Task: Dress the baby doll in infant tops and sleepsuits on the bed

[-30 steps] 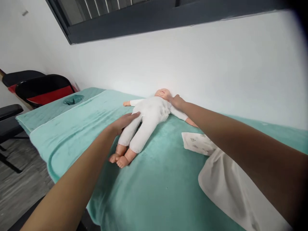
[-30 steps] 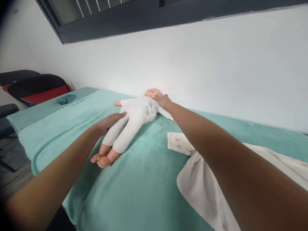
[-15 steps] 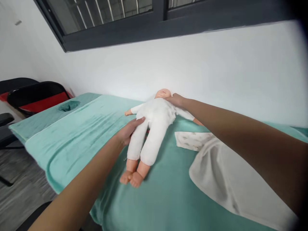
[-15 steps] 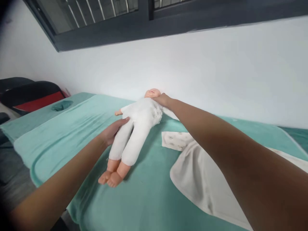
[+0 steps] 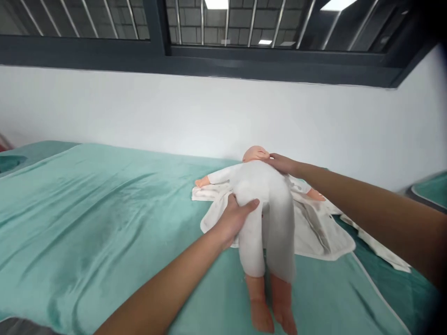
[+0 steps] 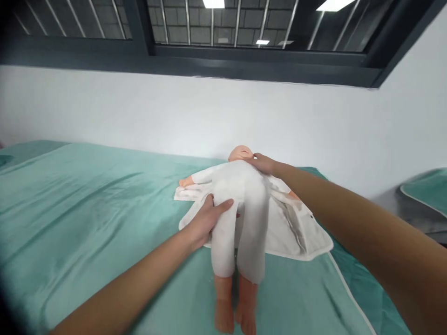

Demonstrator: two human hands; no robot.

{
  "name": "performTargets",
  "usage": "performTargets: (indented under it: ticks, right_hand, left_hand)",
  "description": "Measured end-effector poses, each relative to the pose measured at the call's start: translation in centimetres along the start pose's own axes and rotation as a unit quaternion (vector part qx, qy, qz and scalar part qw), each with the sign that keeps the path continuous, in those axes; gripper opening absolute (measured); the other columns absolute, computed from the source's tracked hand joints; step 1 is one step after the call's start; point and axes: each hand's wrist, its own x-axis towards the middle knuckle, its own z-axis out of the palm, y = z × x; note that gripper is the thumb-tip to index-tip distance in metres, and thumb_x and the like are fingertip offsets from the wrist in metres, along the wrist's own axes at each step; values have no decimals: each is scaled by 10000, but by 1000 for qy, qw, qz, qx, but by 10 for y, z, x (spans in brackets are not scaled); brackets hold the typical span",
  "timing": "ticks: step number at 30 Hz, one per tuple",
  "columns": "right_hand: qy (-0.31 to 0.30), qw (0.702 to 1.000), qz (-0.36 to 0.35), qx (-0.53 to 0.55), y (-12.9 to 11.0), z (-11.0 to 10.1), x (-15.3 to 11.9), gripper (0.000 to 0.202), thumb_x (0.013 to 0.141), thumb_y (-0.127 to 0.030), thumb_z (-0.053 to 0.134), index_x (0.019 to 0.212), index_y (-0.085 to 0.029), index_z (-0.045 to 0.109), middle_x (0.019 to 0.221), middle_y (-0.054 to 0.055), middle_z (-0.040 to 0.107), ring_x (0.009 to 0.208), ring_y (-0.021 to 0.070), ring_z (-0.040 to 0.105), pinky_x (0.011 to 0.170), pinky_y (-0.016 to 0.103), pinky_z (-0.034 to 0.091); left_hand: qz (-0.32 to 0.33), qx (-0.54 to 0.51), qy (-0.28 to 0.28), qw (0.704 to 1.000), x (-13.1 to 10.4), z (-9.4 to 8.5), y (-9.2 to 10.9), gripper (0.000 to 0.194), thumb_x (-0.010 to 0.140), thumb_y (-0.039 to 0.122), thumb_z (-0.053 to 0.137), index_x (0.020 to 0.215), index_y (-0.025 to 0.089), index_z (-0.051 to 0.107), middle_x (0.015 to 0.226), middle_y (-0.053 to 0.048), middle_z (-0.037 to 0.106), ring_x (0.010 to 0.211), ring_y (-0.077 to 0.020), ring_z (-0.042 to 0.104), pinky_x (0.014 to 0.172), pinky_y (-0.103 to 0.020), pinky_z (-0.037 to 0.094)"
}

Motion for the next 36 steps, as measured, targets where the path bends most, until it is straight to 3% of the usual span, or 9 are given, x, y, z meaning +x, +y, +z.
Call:
performTargets:
  ticks: [8, 12, 17, 19, 21, 24, 26, 31, 36]
  right_hand:
    - [-20, 997, 5, -68, 51, -19, -2, 724, 822, -695, 542, 1283, -138, 567, 1188, 205, 684, 981, 301, 667, 837, 393, 524]
    - [-28, 989, -21, -143, 61, -23, 7, 753, 877, -721, 396, 1363, -155, 494, 1209, 197, 672, 1025, 315, 653, 856, 394, 500]
    - [44, 953, -91, -286, 57, -41, 16, 723, 890, -711, 356, 1399, -205, 440, 1082, 153, 702, 959, 338, 652, 842, 457, 464]
    - [99, 944, -144, -281, 43, -38, 14, 609, 934, -619, 352, 1372, -209, 457, 1118, 134, 688, 958, 305, 649, 837, 422, 465]
    - [115, 945, -188, -242, 20, -23, 8, 518, 953, -521, 385, 1355, -203, 458, 1196, 124, 656, 998, 269, 638, 853, 380, 465]
    - [7, 918, -289, -270, -21, 21, -3, 441, 941, -440, 451, 1308, -199, 491, 1339, 115, 569, 1121, 244, 584, 910, 355, 453]
    - [-79, 875, -315, -358, -41, 53, -9, 435, 918, -447, 499, 1284, -212, 514, 1376, 115, 537, 1239, 281, 497, 944, 395, 435]
    - [-113, 877, -256, -390, -49, 101, -10, 419, 892, -484, 562, 1151, -156, 588, 1229, 169, 632, 1165, 329, 549, 943, 455, 414]
    - [-77, 892, -252, -367, -32, 91, -18, 441, 929, -541, 476, 1136, -164, 574, 1133, 141, 676, 1046, 293, 613, 903, 411, 412]
  left_hand:
    - [-28, 20, -2, 999, 21, 52, -32, 761, 763, 553, 725, 1347, 241, 351, 1377, -137, 566, 1209, -277, 597, 985, -425, 517]
    - [-38, 32, -14, 999, 26, 44, -33, 688, 779, 580, 694, 1310, 235, 427, 1356, -124, 579, 1139, -236, 630, 900, -350, 555]
    - [-50, 199, -9, 979, 43, 15, -12, 481, 874, 625, 492, 982, 173, 617, 982, -105, 688, 723, -191, 663, 567, -309, 546]
    - [20, 317, 45, 947, 52, 4, -5, 395, 904, 535, 469, 864, 176, 629, 877, -71, 680, 656, -171, 631, 541, -291, 504]
    - [110, 453, 119, 877, 60, -5, -4, 325, 929, 428, 447, 820, 191, 641, 834, -50, 678, 707, -181, 628, 610, -300, 489]
    - [190, 601, 215, 746, 68, -15, -11, 242, 937, 310, 444, 915, 216, 666, 934, -59, 686, 912, -226, 630, 733, -331, 476]
    - [205, 645, 241, 696, 70, -20, -18, 218, 929, 271, 465, 1019, 223, 657, 1025, -77, 665, 1002, -248, 608, 750, -340, 473]
    - [236, 676, 261, 647, 74, -31, -31, 217, 908, 263, 527, 1078, 195, 643, 1059, -121, 614, 1062, -296, 547, 846, -391, 463]
    - [228, 623, 297, 687, 78, -37, -32, 147, 907, 286, 543, 971, 210, 651, 1038, -103, 607, 1015, -282, 551, 808, -382, 456]
